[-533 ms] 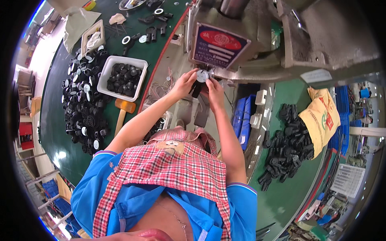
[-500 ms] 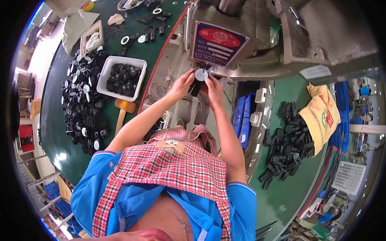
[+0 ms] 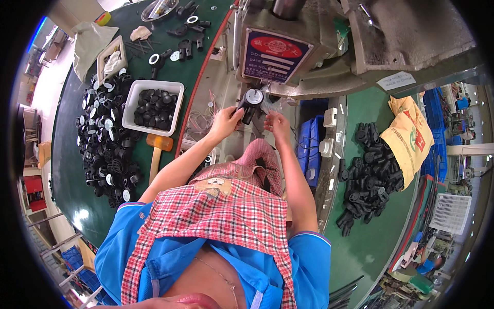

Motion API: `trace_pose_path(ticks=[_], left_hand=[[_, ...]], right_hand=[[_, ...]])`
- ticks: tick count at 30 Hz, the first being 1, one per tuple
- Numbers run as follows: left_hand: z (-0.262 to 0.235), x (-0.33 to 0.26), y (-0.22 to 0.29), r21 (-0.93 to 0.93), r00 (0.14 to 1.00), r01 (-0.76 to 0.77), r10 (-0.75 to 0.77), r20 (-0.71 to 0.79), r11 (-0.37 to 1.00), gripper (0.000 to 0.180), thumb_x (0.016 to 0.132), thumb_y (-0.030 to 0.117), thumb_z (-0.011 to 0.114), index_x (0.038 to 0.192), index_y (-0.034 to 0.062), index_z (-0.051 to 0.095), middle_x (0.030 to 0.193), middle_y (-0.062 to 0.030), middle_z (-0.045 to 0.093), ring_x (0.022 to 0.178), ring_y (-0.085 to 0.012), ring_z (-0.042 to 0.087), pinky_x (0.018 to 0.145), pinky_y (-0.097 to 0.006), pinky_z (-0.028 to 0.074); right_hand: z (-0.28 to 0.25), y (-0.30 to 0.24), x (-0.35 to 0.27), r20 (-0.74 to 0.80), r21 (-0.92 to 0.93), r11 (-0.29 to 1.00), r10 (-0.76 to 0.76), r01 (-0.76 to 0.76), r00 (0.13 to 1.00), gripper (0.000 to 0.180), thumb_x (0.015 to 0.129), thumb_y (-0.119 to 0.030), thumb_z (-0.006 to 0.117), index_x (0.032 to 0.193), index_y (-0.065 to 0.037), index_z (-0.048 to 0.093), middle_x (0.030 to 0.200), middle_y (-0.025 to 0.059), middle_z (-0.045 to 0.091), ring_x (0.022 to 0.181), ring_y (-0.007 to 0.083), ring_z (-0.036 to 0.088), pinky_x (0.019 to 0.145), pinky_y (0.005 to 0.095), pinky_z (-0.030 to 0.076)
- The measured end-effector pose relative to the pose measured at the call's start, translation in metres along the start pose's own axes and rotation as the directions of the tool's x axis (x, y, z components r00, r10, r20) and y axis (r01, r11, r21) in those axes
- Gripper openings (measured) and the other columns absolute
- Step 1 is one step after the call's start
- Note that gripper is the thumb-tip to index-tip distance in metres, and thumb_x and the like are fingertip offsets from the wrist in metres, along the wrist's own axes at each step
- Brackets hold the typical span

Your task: The person repeatedly picks black wheel components and white circular inserts from a table, places them into a press machine, and uses a rubber mallet to tap the assembly. Finished units are placed into a white tray. The person also moves a large bag of parts aside to access the workspace.

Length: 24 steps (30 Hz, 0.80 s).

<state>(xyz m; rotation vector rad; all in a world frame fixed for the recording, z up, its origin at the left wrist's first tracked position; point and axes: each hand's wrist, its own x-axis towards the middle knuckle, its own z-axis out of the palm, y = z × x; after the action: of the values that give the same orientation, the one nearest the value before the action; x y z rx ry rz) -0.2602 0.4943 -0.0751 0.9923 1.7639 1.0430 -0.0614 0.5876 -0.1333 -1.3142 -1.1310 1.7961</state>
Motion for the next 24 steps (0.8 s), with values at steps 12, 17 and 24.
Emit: trace_pose_path(ticks=[12, 17, 24], left_hand=[[-0.004, -0.007, 0.010, 0.041, 0.995, -0.054, 0.057, -0.076, 0.998, 0.039, 0.094, 0.036, 0.058, 0.095, -0.0014, 0.066, 0.080, -0.0259, 0.066, 0.080, -0.0417, 0.066, 0.072, -0.048, 0.050], [-0.053, -0.070, 0.013, -0.095, 0.998, -0.064, 0.062, -0.023, 0.993, 0.031, 0.098, 0.028, 0.053, 0.103, -0.0007, 0.062, 0.068, -0.0100, 0.062, 0.063, -0.0203, 0.061, 0.063, -0.037, 0.049], [-0.150, -0.208, -0.100, -0.174, 0.912, 0.199, -0.247, -0.328, 0.965, 0.029, 0.100, 0.021, 0.053, 0.115, -0.0016, 0.061, 0.079, -0.0066, 0.062, 0.072, -0.0122, 0.056, 0.066, -0.031, 0.048]], right_hand=[[0.009, 0.000, 0.087, 0.343, -0.846, 0.177, -0.540, 0.503, 0.768, 0.024, 0.087, -0.018, 0.065, 0.104, -0.001, 0.067, 0.099, 0.0226, 0.067, 0.094, 0.0400, 0.064, 0.083, 0.0475, 0.050], [-0.021, 0.032, 0.161, 0.465, -0.844, -0.087, -0.610, 0.529, 0.642, 0.021, 0.083, -0.009, 0.058, 0.098, 0.001, 0.070, 0.101, 0.0269, 0.066, 0.097, 0.0464, 0.060, 0.086, 0.0516, 0.048], [-0.017, 0.037, 0.198, 0.514, -0.857, -0.266, -0.517, 0.442, 0.684, 0.021, 0.074, -0.014, 0.069, 0.094, -0.005, 0.069, 0.100, 0.0204, 0.068, 0.095, 0.0431, 0.063, 0.082, 0.0497, 0.051]])
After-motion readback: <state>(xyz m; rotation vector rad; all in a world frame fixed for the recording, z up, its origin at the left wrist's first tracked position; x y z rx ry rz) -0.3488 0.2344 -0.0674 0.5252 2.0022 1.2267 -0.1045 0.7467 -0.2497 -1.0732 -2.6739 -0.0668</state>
